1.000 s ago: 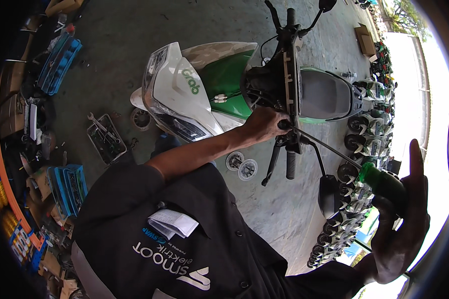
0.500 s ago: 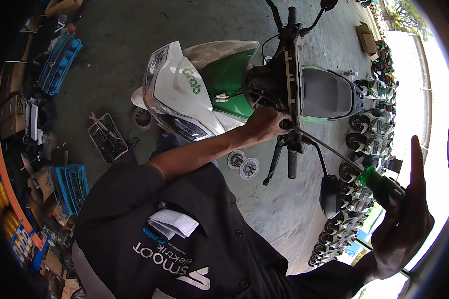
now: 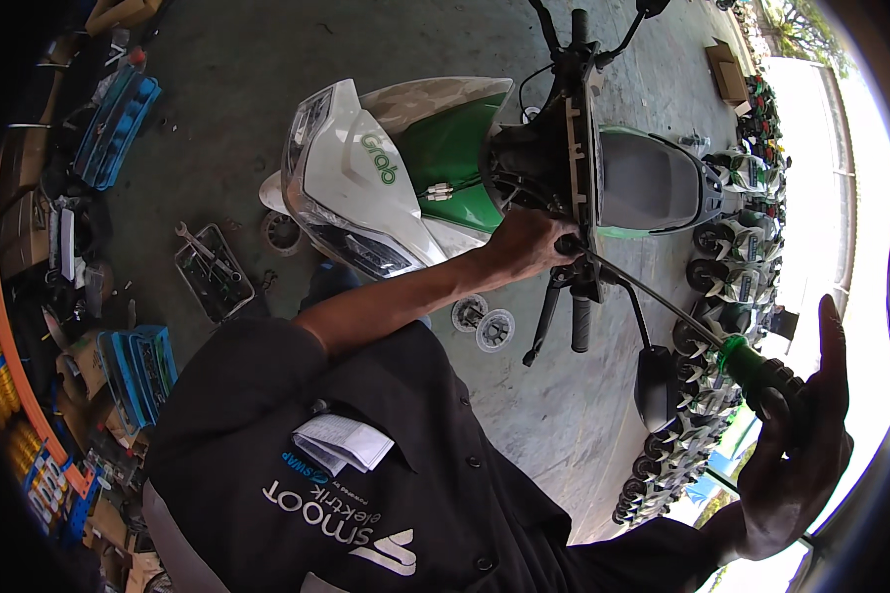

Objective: The person repairs a motorcycle by first applying lubricant from a yellow bottle to the handlebars and then using a screwdriver and a wrench to work on the headlight assembly and handlebars.

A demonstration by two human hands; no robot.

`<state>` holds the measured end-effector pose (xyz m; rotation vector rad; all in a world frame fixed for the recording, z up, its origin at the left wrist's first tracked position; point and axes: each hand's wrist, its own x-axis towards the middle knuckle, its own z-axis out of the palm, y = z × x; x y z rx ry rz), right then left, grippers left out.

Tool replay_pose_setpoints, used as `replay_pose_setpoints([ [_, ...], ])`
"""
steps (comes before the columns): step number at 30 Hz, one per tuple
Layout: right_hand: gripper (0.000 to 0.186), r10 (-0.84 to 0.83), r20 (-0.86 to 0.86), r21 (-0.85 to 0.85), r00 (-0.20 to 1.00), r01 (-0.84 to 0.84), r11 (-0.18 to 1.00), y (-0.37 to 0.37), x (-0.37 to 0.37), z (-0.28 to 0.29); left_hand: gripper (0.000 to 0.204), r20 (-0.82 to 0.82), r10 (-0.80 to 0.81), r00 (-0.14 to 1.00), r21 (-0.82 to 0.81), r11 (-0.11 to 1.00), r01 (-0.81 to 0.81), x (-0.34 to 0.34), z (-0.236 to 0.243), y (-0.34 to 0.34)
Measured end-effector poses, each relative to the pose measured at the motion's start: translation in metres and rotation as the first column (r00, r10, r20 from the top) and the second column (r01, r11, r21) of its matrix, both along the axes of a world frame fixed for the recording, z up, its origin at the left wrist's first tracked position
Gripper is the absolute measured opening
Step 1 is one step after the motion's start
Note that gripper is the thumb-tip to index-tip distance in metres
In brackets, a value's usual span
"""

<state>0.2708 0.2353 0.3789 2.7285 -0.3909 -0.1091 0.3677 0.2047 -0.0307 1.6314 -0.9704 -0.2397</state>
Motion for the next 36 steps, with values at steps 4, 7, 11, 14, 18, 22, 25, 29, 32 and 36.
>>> replay_pose_setpoints([
  [4,0.062,0.21,0.012,-0.058,0.978,-0.209,0.976,-0.004,-0.004,-0.002,0.038,0.006,0.0,1.0,0.017,1.0,0.0,0.0,0.001,0.001],
  [7,0.066,0.044,-0.045,0.016,0.998,-0.043,0.999,-0.001,-0.005,0.0,0.037,-0.009,0.008,1.0,-0.012,1.0,-0.008,0.0,0.002,0.0],
  [11,0.071,0.16,-0.017,-0.023,0.987,-0.161,0.987,-0.004,-0.004,-0.005,0.028,-0.03,0.057,0.998,0.004,0.998,-0.056,0.001,0.0,0.003],
  [14,0.071,-0.288,-0.036,0.037,0.957,0.289,0.957,0.007,0.005,-0.002,0.027,-0.039,0.047,0.998,-0.005,0.999,-0.048,-0.001,0.002,0.002],
  [18,0.072,0.095,0.085,0.079,0.992,-0.102,0.992,0.001,-0.005,-0.007,0.028,-0.036,0.041,0.999,0.004,0.999,-0.041,0.0,0.005,0.003],
  [22,0.074,0.001,0.064,0.103,0.998,-0.007,0.995,-0.001,0.0,-0.004,0.033,-0.076,0.057,0.995,0.055,0.997,-0.053,-0.001,0.006,0.004],
  [25,0.074,0.174,0.072,0.03,0.982,-0.177,0.984,-0.003,-0.006,-0.004,0.034,-0.133,0.067,0.989,-0.012,0.998,-0.069,-0.007,0.012,0.002],
  [29,0.076,-0.247,0.027,0.156,0.969,0.24,0.958,-0.002,0.005,-0.004,0.034,-0.271,0.136,0.953,-0.021,0.989,-0.147,-0.011,0.009,0.007],
  [32,0.072,0.084,0.082,-0.007,0.993,-0.084,0.996,-0.001,-0.009,-0.002,0.039,-0.249,0.122,0.961,-0.132,0.978,-0.159,-0.02,0.009,0.0],
  [36,0.072,0.081,0.089,0.053,0.993,-0.086,0.995,-0.012,-0.008,-0.002,0.041,-0.177,0.192,0.965,-0.174,0.959,-0.223,-0.019,0.011,-0.001],
])
